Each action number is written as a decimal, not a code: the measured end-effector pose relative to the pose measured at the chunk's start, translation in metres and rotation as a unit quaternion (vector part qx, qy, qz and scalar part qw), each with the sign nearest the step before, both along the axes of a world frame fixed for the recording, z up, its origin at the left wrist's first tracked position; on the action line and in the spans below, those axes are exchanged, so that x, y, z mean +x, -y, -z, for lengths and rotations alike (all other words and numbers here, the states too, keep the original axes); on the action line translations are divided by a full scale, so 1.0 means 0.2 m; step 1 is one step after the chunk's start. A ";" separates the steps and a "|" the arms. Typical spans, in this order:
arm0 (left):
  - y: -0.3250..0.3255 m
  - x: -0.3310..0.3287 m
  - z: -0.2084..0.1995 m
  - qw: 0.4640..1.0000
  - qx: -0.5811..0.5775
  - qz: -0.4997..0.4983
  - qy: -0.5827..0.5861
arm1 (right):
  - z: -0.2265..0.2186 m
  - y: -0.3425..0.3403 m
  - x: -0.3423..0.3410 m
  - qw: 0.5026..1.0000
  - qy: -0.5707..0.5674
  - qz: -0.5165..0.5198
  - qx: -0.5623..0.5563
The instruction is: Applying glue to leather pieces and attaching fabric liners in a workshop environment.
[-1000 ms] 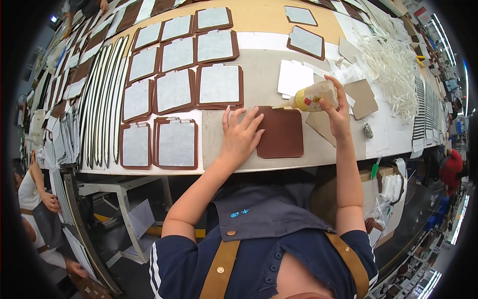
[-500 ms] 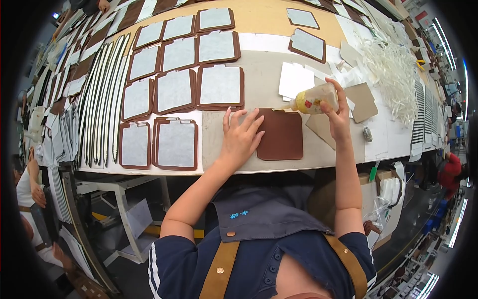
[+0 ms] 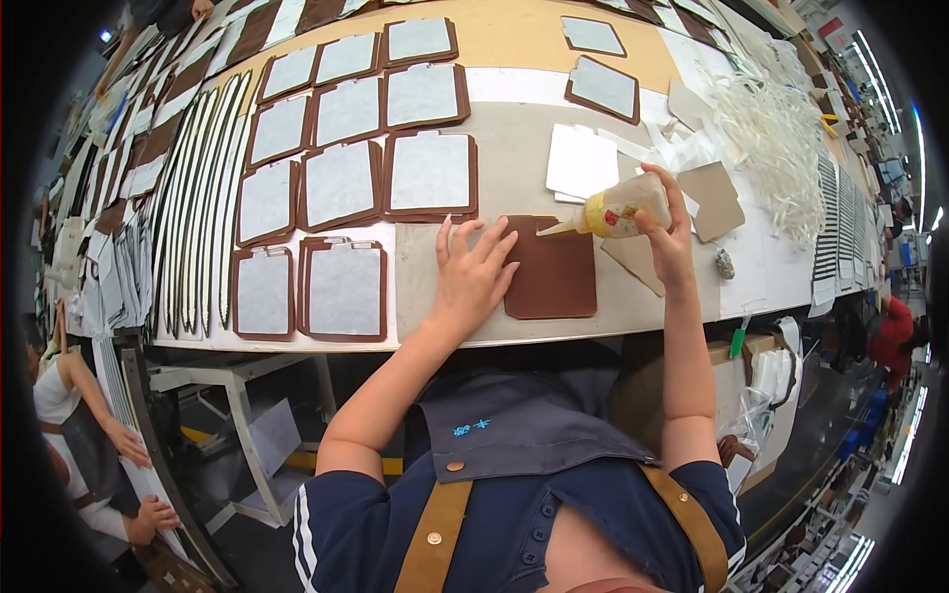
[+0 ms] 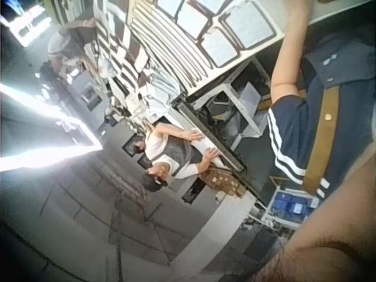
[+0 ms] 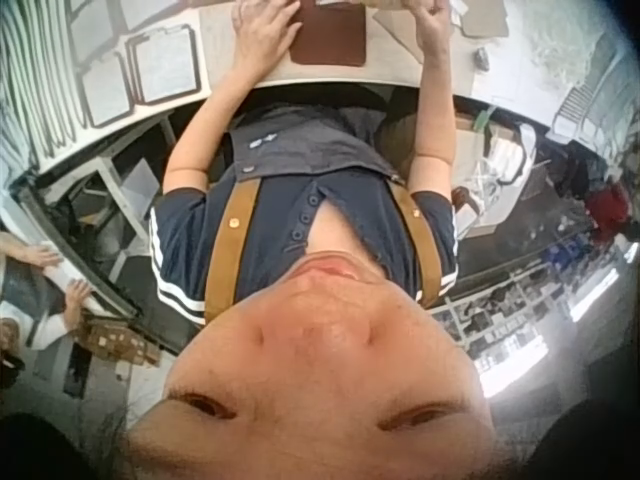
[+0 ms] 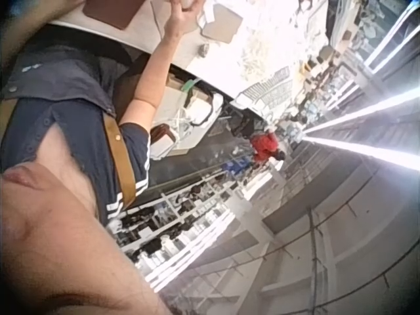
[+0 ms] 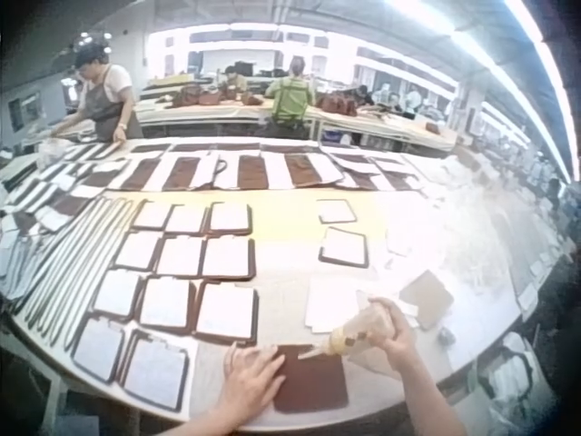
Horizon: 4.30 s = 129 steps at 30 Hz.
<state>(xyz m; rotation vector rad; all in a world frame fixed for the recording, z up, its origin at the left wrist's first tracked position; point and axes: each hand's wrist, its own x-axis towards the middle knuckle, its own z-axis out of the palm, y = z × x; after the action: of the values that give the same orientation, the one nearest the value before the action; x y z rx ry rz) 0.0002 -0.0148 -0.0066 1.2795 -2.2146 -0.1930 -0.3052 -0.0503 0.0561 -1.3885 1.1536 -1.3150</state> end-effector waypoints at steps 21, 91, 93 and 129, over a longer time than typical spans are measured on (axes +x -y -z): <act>0.02 0.05 0.01 0.977 -0.001 -0.092 -0.193 | 0.20 -0.44 0.31 0.973 -0.040 0.197 -0.110; 0.04 0.06 0.00 0.966 0.016 -0.103 -0.237 | 0.14 -0.36 0.03 0.928 0.343 0.112 0.087; 0.04 0.06 0.00 0.966 0.016 -0.102 -0.238 | 0.17 -0.38 0.06 0.958 0.226 0.177 0.007; 0.04 0.06 0.00 0.968 0.019 -0.102 -0.227 | 0.10 -0.27 0.06 0.974 0.108 0.189 -0.056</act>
<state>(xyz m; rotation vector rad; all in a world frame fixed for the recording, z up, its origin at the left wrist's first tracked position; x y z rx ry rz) 0.0124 -0.0227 -0.0066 1.3197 -1.6903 -0.4070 -0.2934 0.0045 0.0363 -1.1011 1.2465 -1.7775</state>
